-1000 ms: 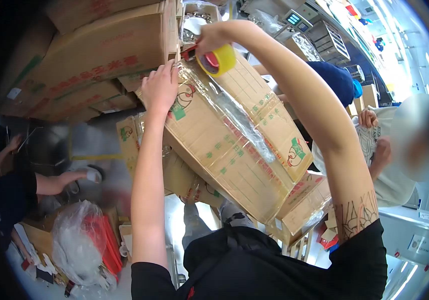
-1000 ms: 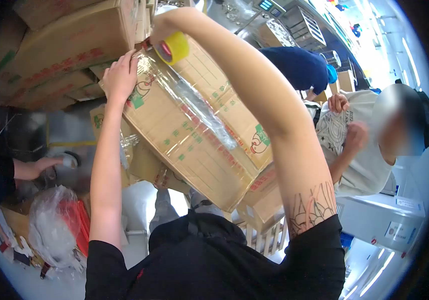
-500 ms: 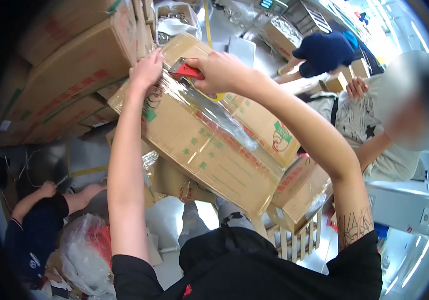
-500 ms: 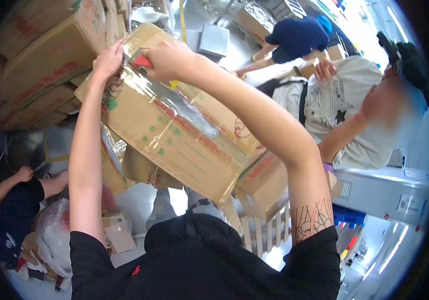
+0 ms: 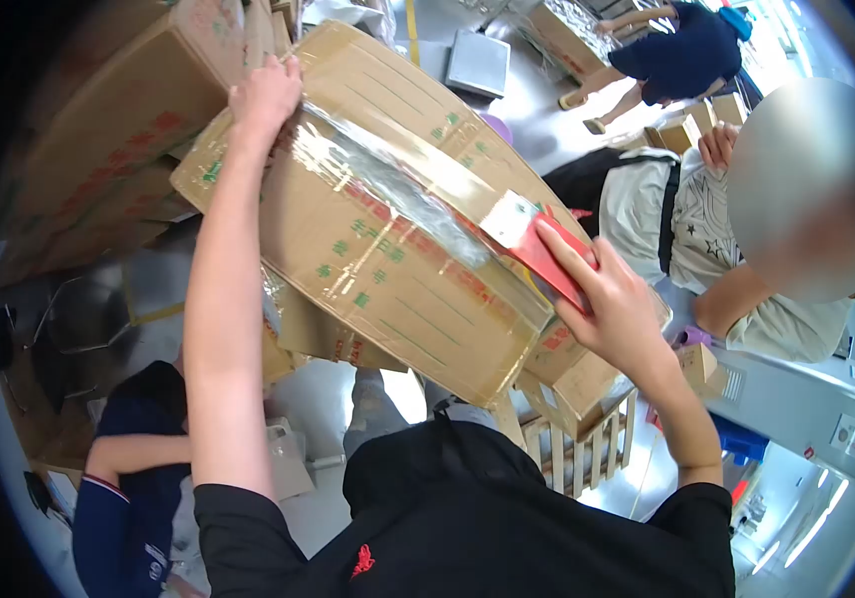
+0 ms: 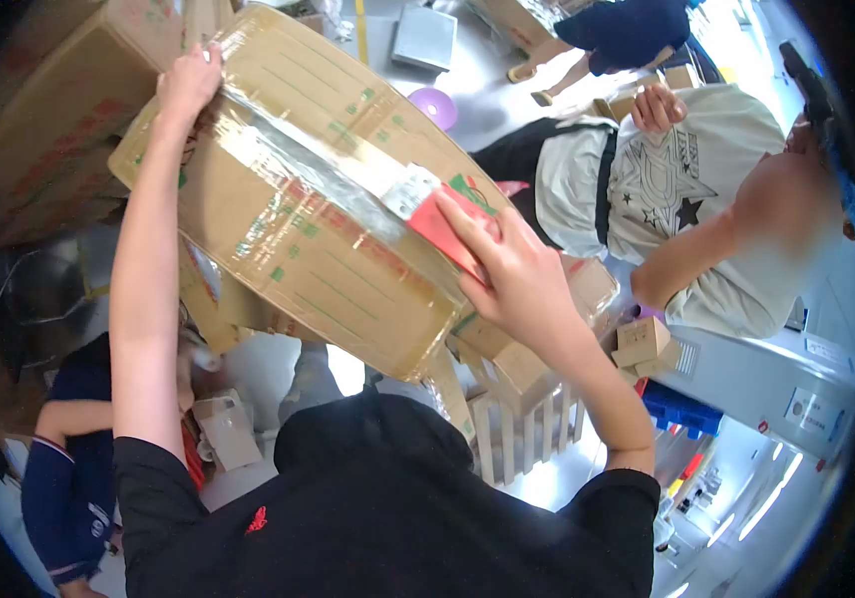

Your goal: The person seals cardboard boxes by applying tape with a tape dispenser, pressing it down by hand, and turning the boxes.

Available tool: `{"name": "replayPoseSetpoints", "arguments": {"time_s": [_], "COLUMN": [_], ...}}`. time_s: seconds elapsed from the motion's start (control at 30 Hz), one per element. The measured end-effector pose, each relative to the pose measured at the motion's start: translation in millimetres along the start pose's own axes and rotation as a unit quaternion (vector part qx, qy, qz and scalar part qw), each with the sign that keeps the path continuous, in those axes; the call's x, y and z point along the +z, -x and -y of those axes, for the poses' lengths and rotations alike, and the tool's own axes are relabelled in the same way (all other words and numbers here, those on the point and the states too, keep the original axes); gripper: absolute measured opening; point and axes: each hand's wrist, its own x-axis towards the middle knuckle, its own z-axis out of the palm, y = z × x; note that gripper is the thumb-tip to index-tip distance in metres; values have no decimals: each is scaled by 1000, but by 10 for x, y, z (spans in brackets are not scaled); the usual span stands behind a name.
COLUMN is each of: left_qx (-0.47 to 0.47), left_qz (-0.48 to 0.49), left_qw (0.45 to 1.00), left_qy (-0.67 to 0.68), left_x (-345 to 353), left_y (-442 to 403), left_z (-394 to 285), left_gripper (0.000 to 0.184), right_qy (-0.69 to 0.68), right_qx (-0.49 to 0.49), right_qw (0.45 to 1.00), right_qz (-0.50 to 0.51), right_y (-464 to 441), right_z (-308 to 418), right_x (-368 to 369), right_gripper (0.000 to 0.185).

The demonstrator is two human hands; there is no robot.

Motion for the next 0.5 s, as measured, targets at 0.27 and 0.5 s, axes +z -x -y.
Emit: {"name": "replayPoseSetpoints", "arguments": {"time_s": [0.27, 0.5], "left_qx": [-17, -44], "left_qz": [-4, 9], "left_qw": [998, 995], "left_qy": [-56, -90], "left_x": [41, 33], "left_y": [60, 34], "left_z": [-101, -178], "left_gripper": [76, 82], "right_qy": [-4, -7], "right_qx": [142, 148], "right_qw": [990, 988], "right_qz": [22, 40], "right_y": [1469, 2071], "right_z": [-534, -968], "right_x": [409, 713], "right_gripper": [93, 94]}}
